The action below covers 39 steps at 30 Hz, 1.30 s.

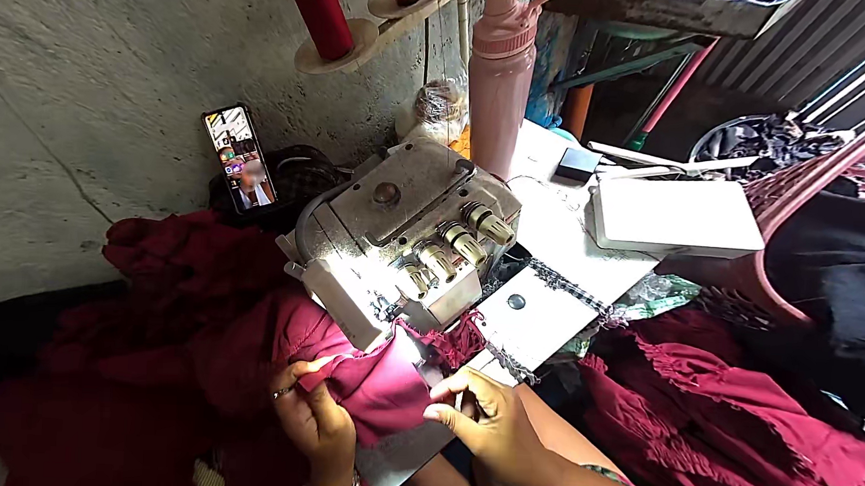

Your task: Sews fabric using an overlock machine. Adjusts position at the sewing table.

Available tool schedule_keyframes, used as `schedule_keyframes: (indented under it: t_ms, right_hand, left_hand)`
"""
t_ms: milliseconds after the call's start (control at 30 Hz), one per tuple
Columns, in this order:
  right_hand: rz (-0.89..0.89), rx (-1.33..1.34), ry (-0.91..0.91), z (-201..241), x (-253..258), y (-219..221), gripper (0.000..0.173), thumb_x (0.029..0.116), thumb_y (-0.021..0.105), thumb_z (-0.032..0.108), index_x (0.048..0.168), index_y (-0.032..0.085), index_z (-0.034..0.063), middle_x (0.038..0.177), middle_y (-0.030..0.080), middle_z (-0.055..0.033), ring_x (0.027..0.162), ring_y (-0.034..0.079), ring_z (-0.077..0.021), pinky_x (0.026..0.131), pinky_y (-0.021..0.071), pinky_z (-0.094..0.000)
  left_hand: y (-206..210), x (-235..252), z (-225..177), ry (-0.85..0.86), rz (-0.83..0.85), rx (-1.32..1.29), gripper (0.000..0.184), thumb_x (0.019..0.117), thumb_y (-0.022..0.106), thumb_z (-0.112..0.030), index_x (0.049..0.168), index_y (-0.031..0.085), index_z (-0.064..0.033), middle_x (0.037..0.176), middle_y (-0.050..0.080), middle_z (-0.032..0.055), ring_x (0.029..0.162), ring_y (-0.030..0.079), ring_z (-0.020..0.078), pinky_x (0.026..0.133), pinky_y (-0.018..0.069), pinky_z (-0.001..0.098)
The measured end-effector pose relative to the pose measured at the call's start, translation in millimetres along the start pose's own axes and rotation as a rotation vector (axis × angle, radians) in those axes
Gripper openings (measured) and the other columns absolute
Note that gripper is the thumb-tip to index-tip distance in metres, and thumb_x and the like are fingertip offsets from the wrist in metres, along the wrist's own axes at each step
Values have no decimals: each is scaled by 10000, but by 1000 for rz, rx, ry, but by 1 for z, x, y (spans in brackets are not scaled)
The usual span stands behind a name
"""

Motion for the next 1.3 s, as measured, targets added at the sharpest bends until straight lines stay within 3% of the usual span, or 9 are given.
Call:
schedule_keyframes:
  t_ms: [100, 200, 400, 500, 600, 733, 933, 1133, 1300]
  right_hand:
    - [23, 183, 194, 3, -1, -1, 147, 854, 800, 177, 953, 740, 86, 845, 694, 65, 643, 510, 101, 560, 401, -64]
    - [33, 131, 99, 2, -3, -3, 145, 866, 806, 223, 879, 730, 100, 838, 672, 48, 717, 547, 75, 625, 434, -70]
    - [93, 101, 21, 10, 2, -5, 228, 926, 766, 290, 835, 713, 88, 1187, 692, -40, 787, 596, 73, 659, 493, -78]
    - [156, 170, 189, 1, 3, -4, 214, 918, 742, 247, 809, 732, 63, 1039, 742, -23, 868, 657, 36, 730, 532, -127]
    - [136, 172, 70, 2, 3, -5, 196, 926, 738, 209, 810, 705, 55, 850, 712, -1, 774, 621, 27, 674, 492, -114]
    - [133, 141, -59, 22, 7, -12, 193, 945, 738, 213, 839, 686, 60, 805, 648, 5, 721, 554, 45, 630, 434, -78]
    - [34, 283, 267, -12, -3, -7, 154, 853, 791, 167, 749, 695, 104, 799, 685, 60, 753, 611, 49, 657, 488, -120]
    - [-8, 332, 242, -4, -2, -10, 273, 823, 794, 98, 877, 533, 159, 811, 652, 109, 649, 550, 92, 562, 436, -75]
    - [6, 346, 180, 1, -3, -12, 262, 875, 755, 150, 945, 504, 180, 860, 624, 130, 693, 515, 126, 581, 408, -48]
  left_hand:
    - [-1, 0, -1, -7, 4, 5, 204, 1078, 429, -116, 1156, 569, -243, 1108, 626, -228, 1089, 577, -94, 984, 465, 131]
    - [-1, 0, -2, -6, 3, 8, 202, 1082, 422, -117, 1155, 568, -237, 1104, 626, -225, 1085, 579, -94, 979, 467, 129]
    - [-2, -1, -3, -19, 14, 7, 201, 1077, 433, -124, 1159, 574, -242, 1109, 623, -224, 1097, 573, -91, 986, 461, 130]
    - [-2, -1, -3, -20, 20, 1, 206, 1074, 436, -115, 1161, 576, -239, 1115, 628, -221, 1101, 576, -86, 989, 464, 133]
    - [-2, 0, -3, -13, 19, -2, 205, 1073, 438, -114, 1158, 577, -240, 1104, 628, -220, 1094, 577, -88, 984, 465, 130]
    - [-1, -1, -2, -13, 11, 7, 199, 1074, 434, -110, 1151, 571, -232, 1109, 625, -221, 1094, 574, -93, 985, 462, 130]
    - [-5, 0, -21, -3, 84, 22, 199, 1079, 450, -192, 1169, 590, -301, 1121, 641, -248, 1087, 596, -92, 972, 482, 134]
    - [6, -35, -82, 77, 489, 237, 177, 1091, 453, -193, 1047, 601, -106, 1147, 720, 40, 1223, 633, 122, 1098, 467, 324]
    - [23, -53, -94, -41, 521, 410, 191, 1076, 458, -182, 1021, 631, -120, 1101, 766, 60, 1258, 625, 132, 1184, 325, 400]
Point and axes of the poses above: each hand's wrist, its own x-axis towards the middle knuckle, its own y-axis out of the palm, z = x × y, the point moved 1 cm from there along x, towards the middle knuckle
